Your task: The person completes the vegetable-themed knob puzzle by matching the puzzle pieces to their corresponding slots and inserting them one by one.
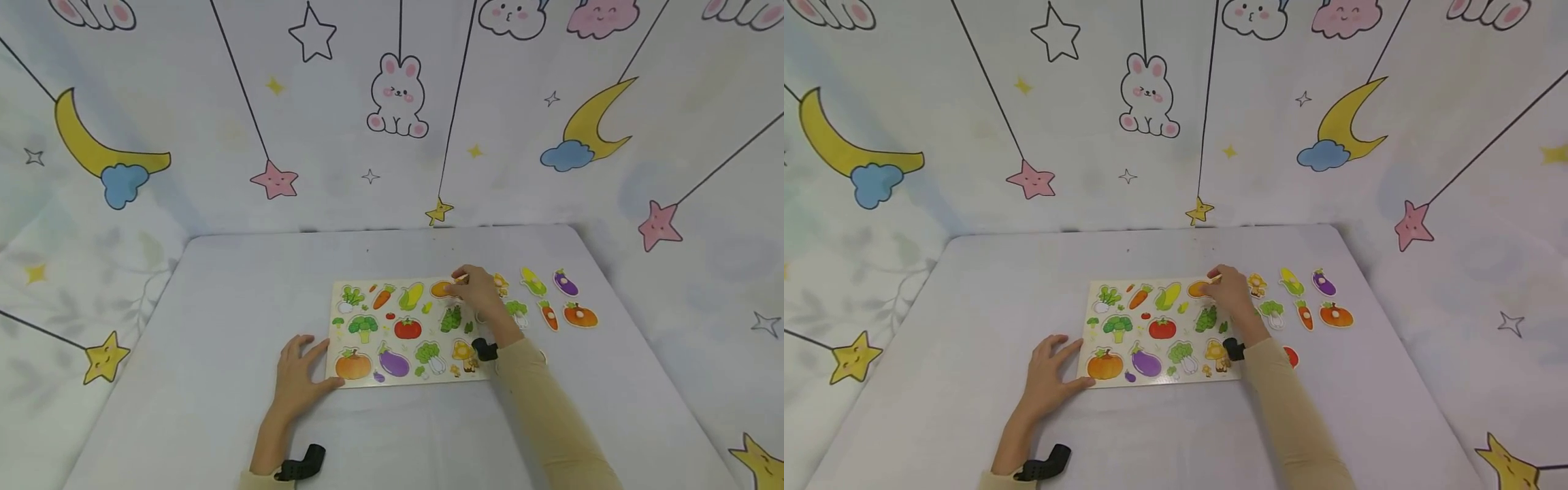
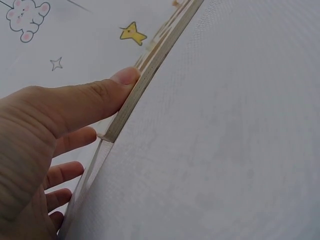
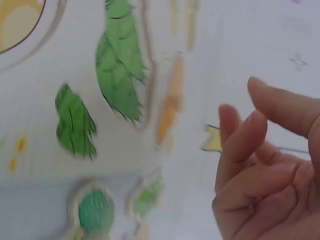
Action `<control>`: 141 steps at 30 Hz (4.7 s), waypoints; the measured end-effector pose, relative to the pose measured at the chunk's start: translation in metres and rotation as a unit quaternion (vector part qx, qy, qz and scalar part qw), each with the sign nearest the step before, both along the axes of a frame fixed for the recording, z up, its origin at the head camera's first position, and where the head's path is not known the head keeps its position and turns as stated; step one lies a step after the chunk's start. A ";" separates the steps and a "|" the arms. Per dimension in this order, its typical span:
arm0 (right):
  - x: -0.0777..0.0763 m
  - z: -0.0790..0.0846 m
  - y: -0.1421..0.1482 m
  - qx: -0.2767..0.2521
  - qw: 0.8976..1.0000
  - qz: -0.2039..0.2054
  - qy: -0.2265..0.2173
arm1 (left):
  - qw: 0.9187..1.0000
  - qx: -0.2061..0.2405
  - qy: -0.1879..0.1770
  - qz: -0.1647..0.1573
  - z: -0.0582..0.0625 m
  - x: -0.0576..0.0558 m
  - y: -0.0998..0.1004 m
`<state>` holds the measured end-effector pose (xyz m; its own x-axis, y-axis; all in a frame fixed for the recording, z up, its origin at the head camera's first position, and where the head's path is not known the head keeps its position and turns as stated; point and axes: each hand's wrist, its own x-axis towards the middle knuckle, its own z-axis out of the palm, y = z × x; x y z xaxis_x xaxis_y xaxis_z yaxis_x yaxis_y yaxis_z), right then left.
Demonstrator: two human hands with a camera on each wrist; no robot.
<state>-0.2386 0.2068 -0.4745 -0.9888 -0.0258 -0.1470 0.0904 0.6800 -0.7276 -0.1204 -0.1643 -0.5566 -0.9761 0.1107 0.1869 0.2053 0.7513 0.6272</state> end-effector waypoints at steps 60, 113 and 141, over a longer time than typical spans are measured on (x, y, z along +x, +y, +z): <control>0.120 -0.008 0.119 0.030 0.998 -0.049 0.029 | 1.000 0.011 -0.002 0.000 0.003 0.001 0.002; 0.049 -0.030 -0.098 0.067 0.997 -0.037 -0.019 | 1.000 0.006 -0.002 0.010 0.000 0.003 0.002; 0.051 -0.034 -0.100 0.118 0.992 -0.039 0.001 | 1.000 0.001 0.005 0.007 0.005 0.004 0.003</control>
